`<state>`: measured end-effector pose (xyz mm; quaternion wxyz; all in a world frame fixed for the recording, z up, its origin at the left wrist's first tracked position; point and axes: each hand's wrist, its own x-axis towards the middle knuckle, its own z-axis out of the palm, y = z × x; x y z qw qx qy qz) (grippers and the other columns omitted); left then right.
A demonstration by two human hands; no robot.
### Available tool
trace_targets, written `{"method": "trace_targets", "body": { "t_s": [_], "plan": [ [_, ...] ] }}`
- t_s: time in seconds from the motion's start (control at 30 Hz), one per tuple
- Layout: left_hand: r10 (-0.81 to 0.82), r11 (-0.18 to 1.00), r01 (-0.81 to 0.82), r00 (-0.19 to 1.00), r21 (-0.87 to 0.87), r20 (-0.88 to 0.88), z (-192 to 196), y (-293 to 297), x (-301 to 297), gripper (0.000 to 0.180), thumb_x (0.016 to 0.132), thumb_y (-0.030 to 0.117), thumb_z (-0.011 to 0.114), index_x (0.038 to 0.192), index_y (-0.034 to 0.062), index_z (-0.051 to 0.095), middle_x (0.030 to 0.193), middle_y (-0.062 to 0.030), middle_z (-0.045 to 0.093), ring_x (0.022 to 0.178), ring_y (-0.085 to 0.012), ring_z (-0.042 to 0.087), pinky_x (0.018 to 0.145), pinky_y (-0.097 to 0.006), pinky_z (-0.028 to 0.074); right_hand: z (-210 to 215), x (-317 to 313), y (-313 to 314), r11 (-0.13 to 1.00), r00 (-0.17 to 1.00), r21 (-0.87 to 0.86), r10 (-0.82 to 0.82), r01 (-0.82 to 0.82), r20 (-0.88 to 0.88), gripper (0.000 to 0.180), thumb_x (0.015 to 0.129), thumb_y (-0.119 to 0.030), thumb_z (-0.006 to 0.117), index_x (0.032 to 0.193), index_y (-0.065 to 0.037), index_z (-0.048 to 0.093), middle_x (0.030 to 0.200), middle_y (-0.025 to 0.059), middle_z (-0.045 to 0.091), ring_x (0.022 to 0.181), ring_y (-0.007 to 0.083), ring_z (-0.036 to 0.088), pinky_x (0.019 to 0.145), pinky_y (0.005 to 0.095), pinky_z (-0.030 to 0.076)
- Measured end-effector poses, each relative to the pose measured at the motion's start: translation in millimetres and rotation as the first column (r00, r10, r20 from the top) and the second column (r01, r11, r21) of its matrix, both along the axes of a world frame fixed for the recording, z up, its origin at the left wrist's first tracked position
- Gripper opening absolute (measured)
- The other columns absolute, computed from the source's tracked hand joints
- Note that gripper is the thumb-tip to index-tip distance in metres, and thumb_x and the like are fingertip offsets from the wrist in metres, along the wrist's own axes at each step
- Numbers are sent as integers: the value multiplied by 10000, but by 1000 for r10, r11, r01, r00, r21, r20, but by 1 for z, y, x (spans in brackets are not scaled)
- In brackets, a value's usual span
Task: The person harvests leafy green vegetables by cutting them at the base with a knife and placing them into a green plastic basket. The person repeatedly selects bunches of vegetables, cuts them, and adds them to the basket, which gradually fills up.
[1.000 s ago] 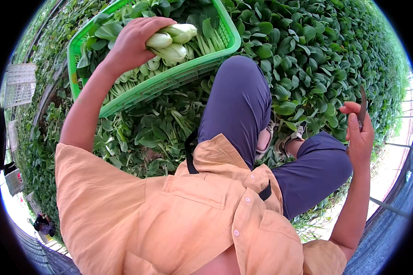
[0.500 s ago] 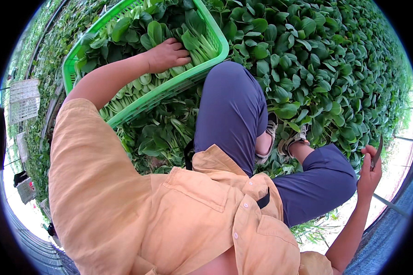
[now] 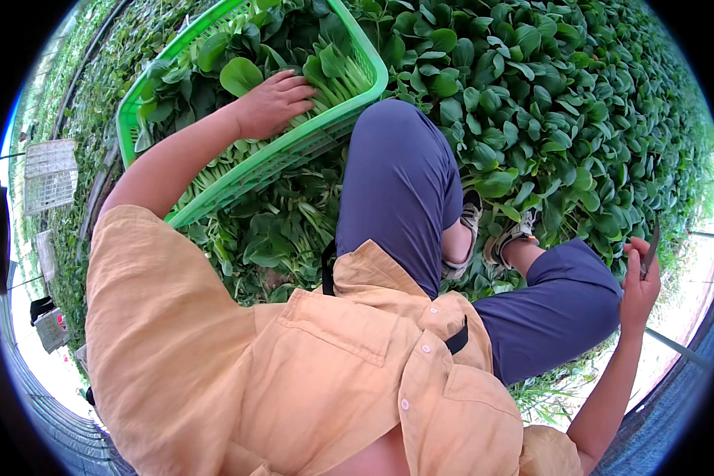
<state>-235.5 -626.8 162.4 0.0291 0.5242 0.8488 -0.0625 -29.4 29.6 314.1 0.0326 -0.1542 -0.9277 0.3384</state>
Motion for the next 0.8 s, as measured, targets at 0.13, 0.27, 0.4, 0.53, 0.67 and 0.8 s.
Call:
{"method": "trace_targets", "body": {
  "t_s": [0.13, 0.27, 0.4, 0.53, 0.67, 0.8],
  "plan": [
    [-4, 1000, 3, 982, -8, -186, 3, 7, 18, 311, 732, 132, 608, 1043, 134, 624, 1067, 3, 527, 1084, -175, 490, 969, -367, 377, -7, -1, 2, 1000, 1000, -11, 8, -8, -21, 280, 1004, -238, 541, 1218, -70, 606, 1011, 10, 670, 564, 0, 373, 497, 170, 294],
    [46, 996, -52, 995, -67, -86, 13, 11, 20, 260, 733, 103, 604, 993, 122, 605, 972, -17, 503, 978, -200, 532, 844, -358, 453, -7, 5, 3, 998, 999, 62, 27, -25, -25, 276, 1003, -232, 542, 1218, -71, 606, 997, 4, 674, 563, -2, 377, 493, 173, 298],
    [22, 998, -22, 1000, 55, 15, 7, 3, 14, 249, 757, 81, 588, 1001, 126, 595, 943, -46, 495, 902, -233, 566, 722, -349, 505, -1, 11, 0, 997, 999, 71, 14, -12, -31, 267, 1002, -223, 543, 1216, -77, 607, 981, -9, 676, 571, -6, 386, 489, 176, 302],
    [70, 995, -74, 996, 66, 47, -24, 2, 11, 236, 781, 88, 585, 1013, 129, 589, 985, -69, 500, 901, -245, 584, 753, -348, 531, -5, 9, -6, 999, 1000, 46, -23, 23, 7, 252, 1003, -212, 540, 1198, -67, 606, 983, 2, 672, 650, 12, 484, 553, 179, 372],
    [104, 994, -106, 994, 41, 32, -23, 13, 4, 263, 778, 83, 588, 1037, 127, 594, 1038, -75, 525, 936, -251, 592, 763, -363, 533, -12, 11, 13, 993, 996, 112, 40, -48, 77, 257, 1001, -199, 544, 1185, -26, 598, 1016, 55, 662, 993, 130, 615, 863, 267, 462],
    [190, 976, -205, 968, 79, 162, 2, 18, 14, 314, 774, 77, 598, 1083, 130, 604, 1085, -73, 551, 986, -251, 593, 791, -384, 524, -11, 9, 24, 978, 993, 173, 117, -116, 2, 251, 992, -195, 555, 1179, -33, 601, 987, 50, 663, 917, 120, 619, 813, 263, 471]
  ]
}}
